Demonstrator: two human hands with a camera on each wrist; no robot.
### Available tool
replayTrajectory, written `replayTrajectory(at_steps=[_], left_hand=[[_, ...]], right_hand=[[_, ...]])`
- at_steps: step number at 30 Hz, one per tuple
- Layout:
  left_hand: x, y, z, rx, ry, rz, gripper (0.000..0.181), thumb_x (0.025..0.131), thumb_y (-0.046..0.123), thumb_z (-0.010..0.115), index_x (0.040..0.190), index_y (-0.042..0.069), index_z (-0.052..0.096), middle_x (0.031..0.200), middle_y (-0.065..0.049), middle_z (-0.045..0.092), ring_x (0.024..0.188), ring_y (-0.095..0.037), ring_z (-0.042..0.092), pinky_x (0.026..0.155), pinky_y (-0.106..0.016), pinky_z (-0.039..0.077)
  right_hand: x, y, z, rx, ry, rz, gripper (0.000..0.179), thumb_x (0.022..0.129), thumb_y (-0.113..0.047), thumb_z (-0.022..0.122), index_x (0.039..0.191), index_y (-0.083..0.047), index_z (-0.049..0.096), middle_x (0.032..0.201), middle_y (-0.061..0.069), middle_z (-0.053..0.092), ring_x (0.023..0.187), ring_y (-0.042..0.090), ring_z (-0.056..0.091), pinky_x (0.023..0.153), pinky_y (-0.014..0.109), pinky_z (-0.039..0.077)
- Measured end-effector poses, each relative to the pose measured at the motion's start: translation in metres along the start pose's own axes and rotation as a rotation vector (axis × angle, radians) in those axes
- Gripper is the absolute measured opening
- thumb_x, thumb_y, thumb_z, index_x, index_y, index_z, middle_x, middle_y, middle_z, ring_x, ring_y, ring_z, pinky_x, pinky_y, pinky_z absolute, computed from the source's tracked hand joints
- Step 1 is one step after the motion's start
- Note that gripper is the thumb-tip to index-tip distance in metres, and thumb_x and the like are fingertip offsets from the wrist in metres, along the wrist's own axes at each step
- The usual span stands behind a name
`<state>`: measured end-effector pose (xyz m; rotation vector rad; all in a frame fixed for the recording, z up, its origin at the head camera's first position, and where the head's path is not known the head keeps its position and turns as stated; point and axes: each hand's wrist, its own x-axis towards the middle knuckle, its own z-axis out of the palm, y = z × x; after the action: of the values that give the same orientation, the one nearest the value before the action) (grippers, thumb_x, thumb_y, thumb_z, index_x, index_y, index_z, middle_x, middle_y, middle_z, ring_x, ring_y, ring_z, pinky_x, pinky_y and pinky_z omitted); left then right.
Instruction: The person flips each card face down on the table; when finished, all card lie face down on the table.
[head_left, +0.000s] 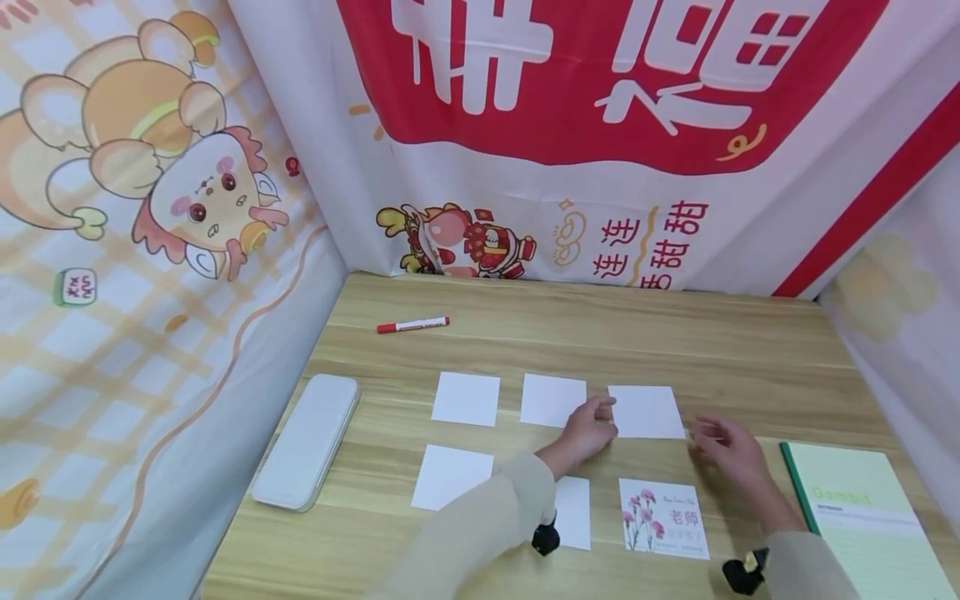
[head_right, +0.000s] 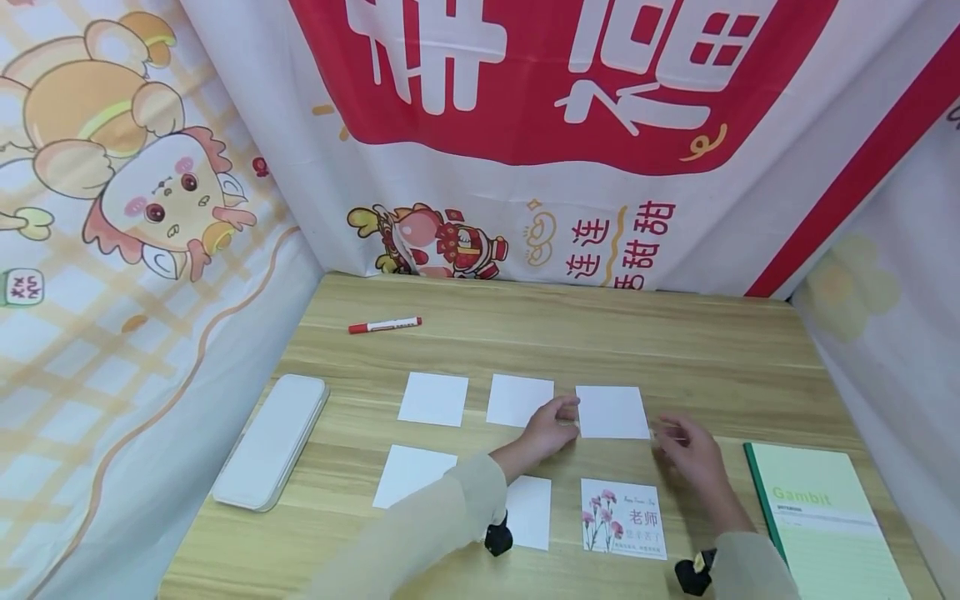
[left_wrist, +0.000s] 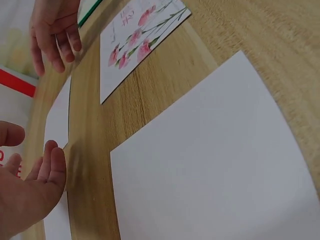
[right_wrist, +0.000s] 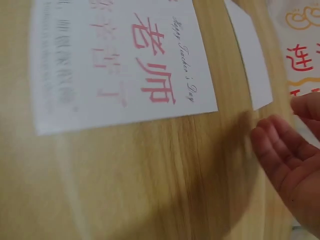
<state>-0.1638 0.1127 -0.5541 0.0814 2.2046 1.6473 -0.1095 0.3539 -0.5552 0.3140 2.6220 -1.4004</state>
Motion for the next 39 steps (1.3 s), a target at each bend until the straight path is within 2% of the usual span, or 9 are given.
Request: replayTrajectory(at_steps=[8, 12, 15, 19, 22, 27, 31, 35, 39], left_hand=[[-0.047, 0.003, -0.008, -0.24, -0.106, -0.182, 0.054, 0.072, -0.005, 0.06, 0.123, 0.011, 0.053, 0.092, -0.004, 0.059, 0.07, -0.018, 0.057, 0.065, -0.035, 0.052], [-0.069, 0.005, -0.004, -0.266, -0.148, -0.265, 0.052, 0.075, -0.003, 0.06, 0.123, 0.013, 0.05, 0.083, -0.002, 0.057, 0.066, -0.017, 0.055, 0.061, -0.031, 0.05], [-0.081, 0.005, 0.004, -0.264, -0.16, -0.291, 0.053, 0.074, -0.002, 0.062, 0.124, 0.012, 0.049, 0.081, -0.002, 0.055, 0.061, -0.014, 0.05, 0.056, -0.027, 0.046], [-0.089, 0.005, 0.014, -0.239, -0.169, -0.287, 0.057, 0.076, 0.001, 0.063, 0.129, 0.01, 0.046, 0.094, -0.006, 0.056, 0.061, -0.015, 0.047, 0.051, -0.025, 0.039], [-0.092, 0.005, 0.019, -0.199, -0.159, -0.261, 0.059, 0.076, 0.004, 0.065, 0.131, 0.008, 0.045, 0.109, -0.013, 0.055, 0.073, -0.018, 0.052, 0.055, -0.028, 0.043], [-0.094, 0.006, 0.025, -0.199, -0.113, -0.238, 0.059, 0.073, 0.002, 0.064, 0.129, 0.004, 0.047, 0.119, -0.02, 0.051, 0.098, -0.028, 0.053, 0.073, -0.037, 0.05], [-0.095, 0.005, 0.028, -0.259, -0.077, -0.25, 0.058, 0.071, 0.001, 0.063, 0.126, 0.005, 0.049, 0.118, -0.017, 0.053, 0.097, -0.027, 0.054, 0.075, -0.042, 0.049], [-0.095, 0.004, 0.029, -0.32, -0.031, -0.219, 0.056, 0.07, -0.003, 0.062, 0.124, 0.005, 0.051, 0.107, -0.011, 0.056, 0.085, -0.019, 0.055, 0.072, -0.035, 0.048], [-0.093, 0.006, 0.03, -0.366, -0.008, -0.168, 0.056, 0.068, -0.006, 0.061, 0.122, 0.008, 0.054, 0.1, -0.006, 0.056, 0.084, -0.015, 0.052, 0.071, -0.032, 0.047]], right_hand=[[-0.058, 0.002, -0.009, -0.162, -0.12, -0.123, 0.049, 0.087, -0.008, 0.061, 0.13, 0.006, 0.042, 0.11, 0.032, 0.055, 0.097, 0.045, 0.056, 0.075, 0.045, 0.052], [-0.077, 0.002, -0.005, -0.158, -0.145, -0.131, 0.055, 0.083, -0.006, 0.066, 0.13, 0.007, 0.042, 0.11, 0.035, 0.054, 0.096, 0.045, 0.056, 0.075, 0.049, 0.051], [-0.087, 0.001, 0.002, -0.141, -0.16, -0.079, 0.057, 0.083, -0.009, 0.067, 0.131, 0.006, 0.04, 0.111, 0.034, 0.053, 0.096, 0.043, 0.056, 0.075, 0.046, 0.051], [-0.094, -0.003, 0.01, -0.153, -0.174, -0.008, 0.061, 0.085, -0.016, 0.065, 0.136, 0.004, 0.035, 0.116, 0.036, 0.049, 0.1, 0.047, 0.054, 0.077, 0.048, 0.05], [-0.094, -0.006, 0.016, -0.157, -0.155, -0.017, 0.062, 0.086, -0.016, 0.064, 0.137, 0.003, 0.033, 0.116, 0.037, 0.048, 0.102, 0.05, 0.051, 0.08, 0.053, 0.048], [-0.093, -0.01, 0.025, -0.131, -0.136, -0.044, 0.061, 0.085, -0.012, 0.065, 0.136, 0.003, 0.034, 0.11, 0.031, 0.054, 0.098, 0.046, 0.055, 0.079, 0.051, 0.049], [-0.091, -0.013, 0.029, -0.171, -0.138, -0.018, 0.065, 0.085, -0.018, 0.066, 0.138, 0.002, 0.032, 0.108, 0.024, 0.055, 0.096, 0.037, 0.056, 0.078, 0.048, 0.048], [-0.091, -0.018, 0.03, -0.157, -0.171, 0.041, 0.075, 0.087, -0.035, 0.062, 0.141, 0.001, 0.025, 0.118, 0.03, 0.05, 0.105, 0.043, 0.05, 0.083, 0.053, 0.045], [-0.094, -0.025, 0.033, -0.066, -0.184, 0.073, 0.078, 0.089, -0.04, 0.058, 0.143, 0.0, 0.019, 0.128, 0.037, 0.041, 0.115, 0.051, 0.042, 0.089, 0.059, 0.04]])
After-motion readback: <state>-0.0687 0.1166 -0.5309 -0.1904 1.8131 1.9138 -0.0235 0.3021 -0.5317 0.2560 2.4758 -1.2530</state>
